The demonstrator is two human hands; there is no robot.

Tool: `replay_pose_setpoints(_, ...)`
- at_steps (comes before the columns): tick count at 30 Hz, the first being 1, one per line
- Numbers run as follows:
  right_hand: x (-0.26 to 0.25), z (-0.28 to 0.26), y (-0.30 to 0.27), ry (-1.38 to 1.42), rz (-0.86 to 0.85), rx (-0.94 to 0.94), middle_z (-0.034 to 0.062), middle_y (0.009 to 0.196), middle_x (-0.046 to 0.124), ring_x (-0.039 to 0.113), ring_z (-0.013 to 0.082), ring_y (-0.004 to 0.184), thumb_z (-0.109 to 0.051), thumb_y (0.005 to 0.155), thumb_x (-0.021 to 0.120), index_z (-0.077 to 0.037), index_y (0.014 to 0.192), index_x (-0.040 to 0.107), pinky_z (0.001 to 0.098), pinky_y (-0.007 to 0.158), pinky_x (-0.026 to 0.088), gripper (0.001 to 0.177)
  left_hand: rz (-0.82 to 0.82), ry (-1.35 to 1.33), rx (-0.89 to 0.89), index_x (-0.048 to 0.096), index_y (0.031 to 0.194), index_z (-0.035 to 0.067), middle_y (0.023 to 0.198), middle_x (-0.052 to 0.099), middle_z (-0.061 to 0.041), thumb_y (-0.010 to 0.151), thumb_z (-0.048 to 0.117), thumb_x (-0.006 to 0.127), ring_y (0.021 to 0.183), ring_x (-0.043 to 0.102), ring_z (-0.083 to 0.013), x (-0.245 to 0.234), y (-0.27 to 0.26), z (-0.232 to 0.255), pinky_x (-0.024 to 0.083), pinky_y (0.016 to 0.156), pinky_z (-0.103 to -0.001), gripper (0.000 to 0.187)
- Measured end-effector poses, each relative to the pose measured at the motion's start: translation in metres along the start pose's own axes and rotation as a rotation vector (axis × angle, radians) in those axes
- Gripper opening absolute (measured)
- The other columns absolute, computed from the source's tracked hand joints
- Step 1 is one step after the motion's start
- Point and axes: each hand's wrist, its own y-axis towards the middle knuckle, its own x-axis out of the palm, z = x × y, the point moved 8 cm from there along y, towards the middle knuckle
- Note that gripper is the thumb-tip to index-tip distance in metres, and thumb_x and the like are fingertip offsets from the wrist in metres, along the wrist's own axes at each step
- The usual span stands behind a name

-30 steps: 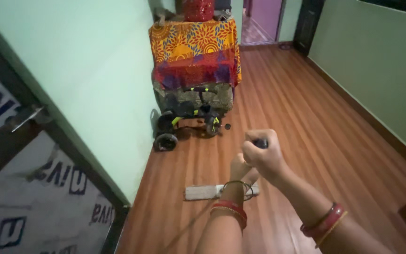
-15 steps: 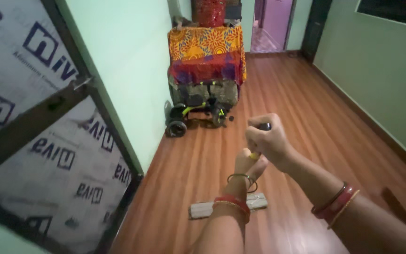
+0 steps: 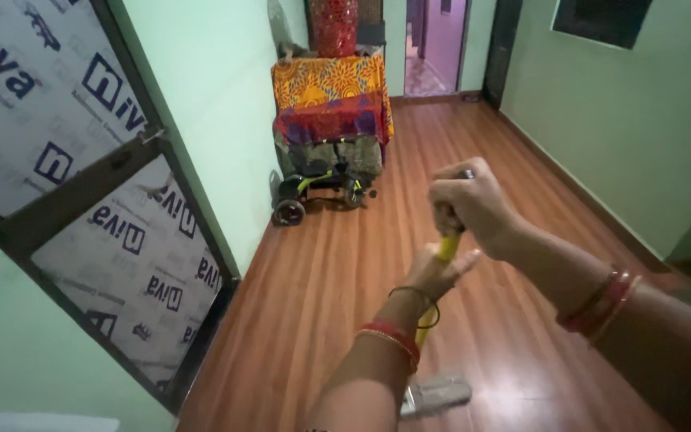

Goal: The person uses a yellow-handled mop to clean a wooden-patterned floor, moving from a hallway area through an open living space.

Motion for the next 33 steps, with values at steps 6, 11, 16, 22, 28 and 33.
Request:
replay_pose_setpoints(6,-0.047,-0.027,0.001,0.03,0.138,-0.03,0.0059,0.047,0.043,0.038,0.0155,0.035,0.003,0.077,0.051,-0.006,0.053,0.045,0.0338,0.035,0.032,0.026,-0.093,0.093,0.322,0.051,0.126,0.004,0.101,0.072,-0.015,0.081,0.01,0.074,0.091,0.073,-0.0298,0.016,0.011,0.037,0.06,0.076,-0.04,0.051)
replay_pose_setpoints(11,-0.065,-0.022,0.056,0.138,0.179,-0.026,0.0042,0.05,0.039,0.035,0.014,0.039,0.003,0.08,0.05,-0.007,0.054,0.04,0.0331,0.038,0.028,0.029,-0.171,0.157,0.359,0.047,0.116,0.001,0.094,0.072,-0.018,0.082,-0.006,0.072,0.093,0.073,-0.0323,0.002,0.067,0.04,0.059,0.08,-0.04,0.043)
replay_pose_setpoints(16,-0.089,0.008,0.132,0.158,0.252,-0.013,0.0027,0.053,0.04,0.037,0.0137,0.041,0.004,0.081,0.053,-0.007,0.057,0.041,0.0325,0.04,0.03,0.028,-0.25,0.161,0.324,0.044,0.121,0.002,0.094,0.07,-0.018,0.083,-0.003,0.074,0.092,0.071,-0.0305,-0.01,0.146,0.021,0.058,0.077,-0.04,0.049)
replay_pose_setpoints(22,-0.133,0.059,0.213,0.093,0.293,-0.033,0.0064,0.052,0.04,0.036,0.016,0.04,0.005,0.078,0.051,-0.005,0.057,0.042,0.0347,0.04,0.031,0.024,-0.315,0.248,0.311,0.044,0.131,0.008,0.093,0.072,-0.017,0.085,-0.001,0.073,0.092,0.07,-0.0332,-0.014,0.244,-0.014,0.054,0.078,-0.043,0.056)
replay_pose_setpoints(28,-0.189,0.122,0.299,0.049,0.279,-0.072,0.0077,0.056,0.048,0.045,0.0159,0.047,0.005,0.076,0.055,-0.002,0.057,0.048,0.032,0.046,0.036,0.021,-0.307,0.232,0.235,0.05,0.133,0.016,0.093,0.074,-0.014,0.082,-0.002,0.064,0.092,0.074,-0.0304,-0.011,0.352,-0.058,0.056,0.077,-0.042,0.056)
replay_pose_setpoints(33,-0.261,0.187,0.394,-0.121,0.232,-0.087,0.0079,0.057,0.055,0.048,0.0152,0.05,0.002,0.077,0.056,0.0,0.059,0.055,0.031,0.049,0.037,0.019,-0.193,0.325,0.401,0.054,0.134,0.02,0.094,0.073,-0.017,0.082,0.005,0.072,0.092,0.07,-0.0375,0.014,0.488,-0.104,0.055,0.079,-0.048,0.056)
